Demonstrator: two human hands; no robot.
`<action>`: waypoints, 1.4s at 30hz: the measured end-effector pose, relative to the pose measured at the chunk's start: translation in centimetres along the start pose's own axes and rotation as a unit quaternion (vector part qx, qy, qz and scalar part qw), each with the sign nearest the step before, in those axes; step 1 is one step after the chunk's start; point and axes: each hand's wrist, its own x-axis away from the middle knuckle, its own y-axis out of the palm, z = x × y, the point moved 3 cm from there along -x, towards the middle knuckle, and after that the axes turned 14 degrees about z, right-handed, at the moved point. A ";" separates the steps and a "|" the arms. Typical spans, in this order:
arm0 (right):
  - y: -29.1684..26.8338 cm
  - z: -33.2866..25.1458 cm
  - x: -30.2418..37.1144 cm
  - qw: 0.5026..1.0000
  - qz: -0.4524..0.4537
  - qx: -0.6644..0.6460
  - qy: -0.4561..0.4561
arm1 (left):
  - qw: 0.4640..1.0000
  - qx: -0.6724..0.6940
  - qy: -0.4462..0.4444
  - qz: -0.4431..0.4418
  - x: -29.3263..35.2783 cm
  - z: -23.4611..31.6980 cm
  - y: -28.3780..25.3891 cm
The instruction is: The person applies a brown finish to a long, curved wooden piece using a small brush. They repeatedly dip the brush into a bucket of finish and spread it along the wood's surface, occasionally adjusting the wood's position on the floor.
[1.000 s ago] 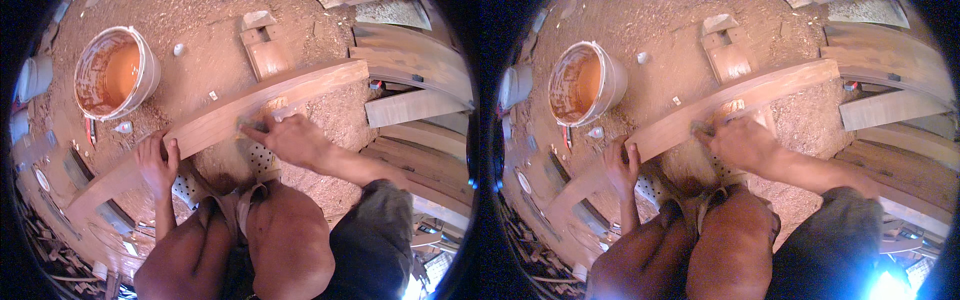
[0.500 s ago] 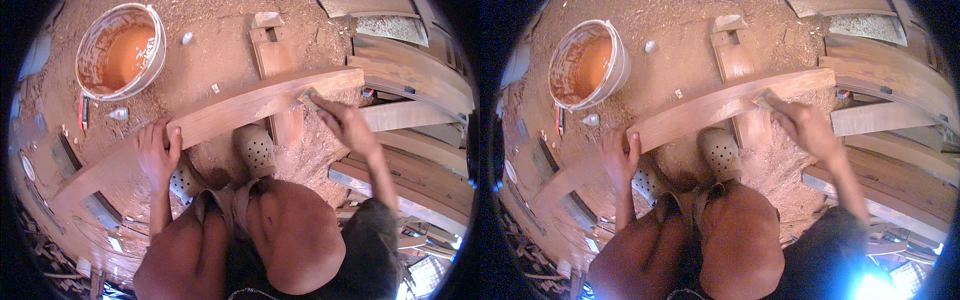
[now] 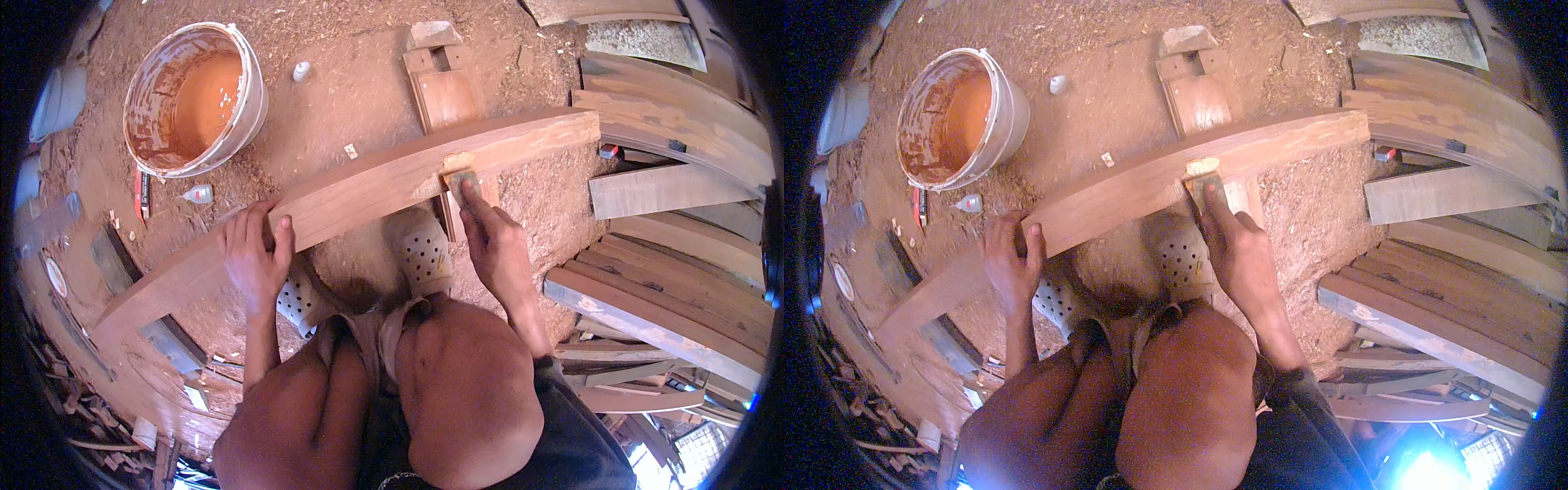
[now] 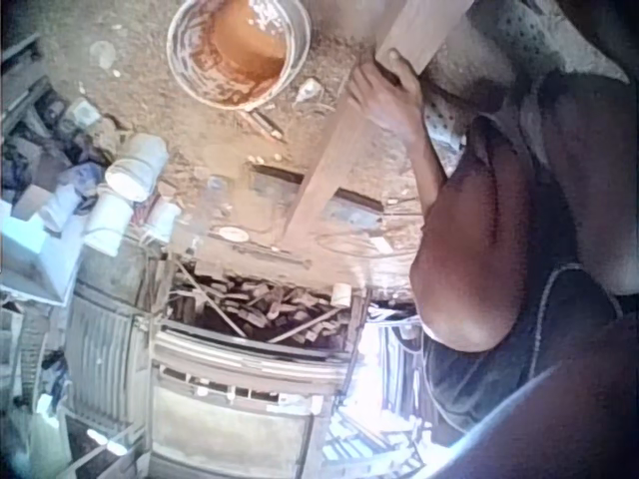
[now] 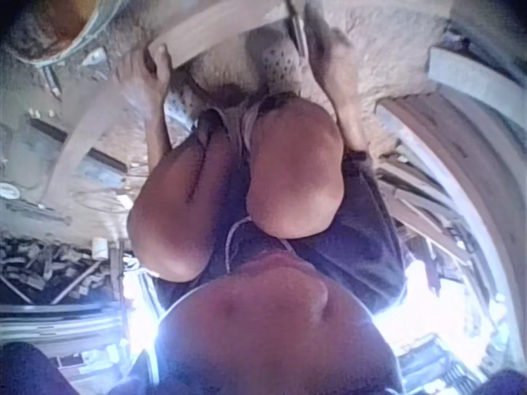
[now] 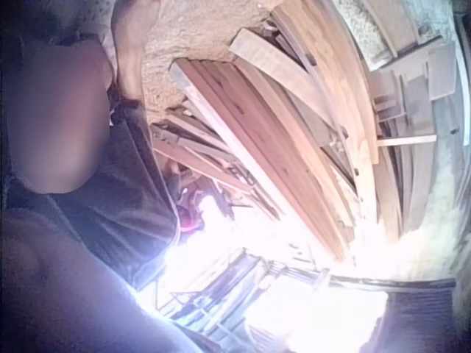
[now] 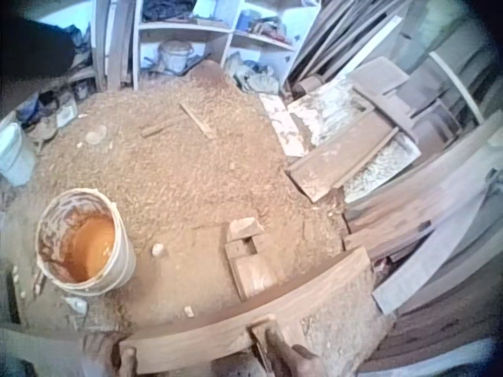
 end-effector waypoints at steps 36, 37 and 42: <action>0.2 -6.8 -6.9 0.885 -0.256 0.206 -0.329 | 1.000 0.016 0.014 0.008 0.5 -0.6 0.3; 0.1 -6.8 -7.2 0.879 -0.259 0.225 -0.331 | 1.000 0.014 0.018 0.013 0.5 -0.6 0.3; -1.0 -6.0 -8.5 0.862 -0.302 0.247 -0.324 | 1.000 0.020 0.002 -0.021 0.3 -0.3 -0.3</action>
